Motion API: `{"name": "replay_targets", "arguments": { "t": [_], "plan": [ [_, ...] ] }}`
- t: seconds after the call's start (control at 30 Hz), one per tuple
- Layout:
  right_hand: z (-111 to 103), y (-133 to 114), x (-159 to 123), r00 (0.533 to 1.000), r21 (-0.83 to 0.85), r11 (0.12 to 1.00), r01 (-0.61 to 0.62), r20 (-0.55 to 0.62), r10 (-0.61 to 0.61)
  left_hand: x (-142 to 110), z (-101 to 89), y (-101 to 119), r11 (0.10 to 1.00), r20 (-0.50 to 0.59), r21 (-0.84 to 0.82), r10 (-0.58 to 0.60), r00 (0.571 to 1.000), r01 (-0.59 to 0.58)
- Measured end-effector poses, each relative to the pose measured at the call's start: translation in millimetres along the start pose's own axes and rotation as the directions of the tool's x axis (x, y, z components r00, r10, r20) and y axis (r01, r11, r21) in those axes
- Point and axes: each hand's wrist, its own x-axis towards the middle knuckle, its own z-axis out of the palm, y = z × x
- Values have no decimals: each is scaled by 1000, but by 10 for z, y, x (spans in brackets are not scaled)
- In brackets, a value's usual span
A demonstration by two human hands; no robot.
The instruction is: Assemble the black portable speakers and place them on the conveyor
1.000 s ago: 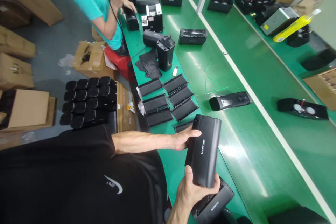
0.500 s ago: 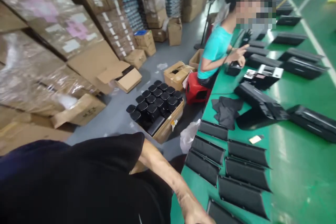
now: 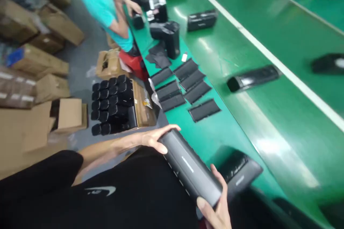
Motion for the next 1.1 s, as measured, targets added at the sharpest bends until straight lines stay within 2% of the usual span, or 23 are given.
{"name": "replay_targets", "arguments": {
  "t": [0.07,0.2,0.3,0.43,0.63,0.73,0.87,0.97,1.1],
  "plan": [
    [202,63,-32,996,204,979,-29,-75,45,58,-59,19,997,43,38,-64,997,62],
    [438,118,55,988,388,922,8,-147,54,243,-180,161,985,114,91,-159,981,149],
    [614,139,90,979,528,848,44,-194,69,445,-323,375,964,184,215,-198,963,157],
    [981,112,176,965,666,736,122,-254,69,718,-571,696,925,273,352,-245,930,141],
    [1480,114,284,928,675,711,197,-362,85,974,-828,998,884,377,417,-378,846,209],
    [1634,134,287,920,658,707,259,-390,26,1032,-898,1100,860,415,473,-408,813,190],
    [1775,115,324,886,567,755,329,-462,-39,1127,-984,1190,829,452,537,-440,776,157],
    [1862,82,364,856,526,769,363,-514,-53,1198,-997,1231,775,430,623,-451,782,105],
    [1953,110,408,846,579,705,409,-530,-56,1252,-913,1309,681,361,728,-479,800,79]
  ]
}}
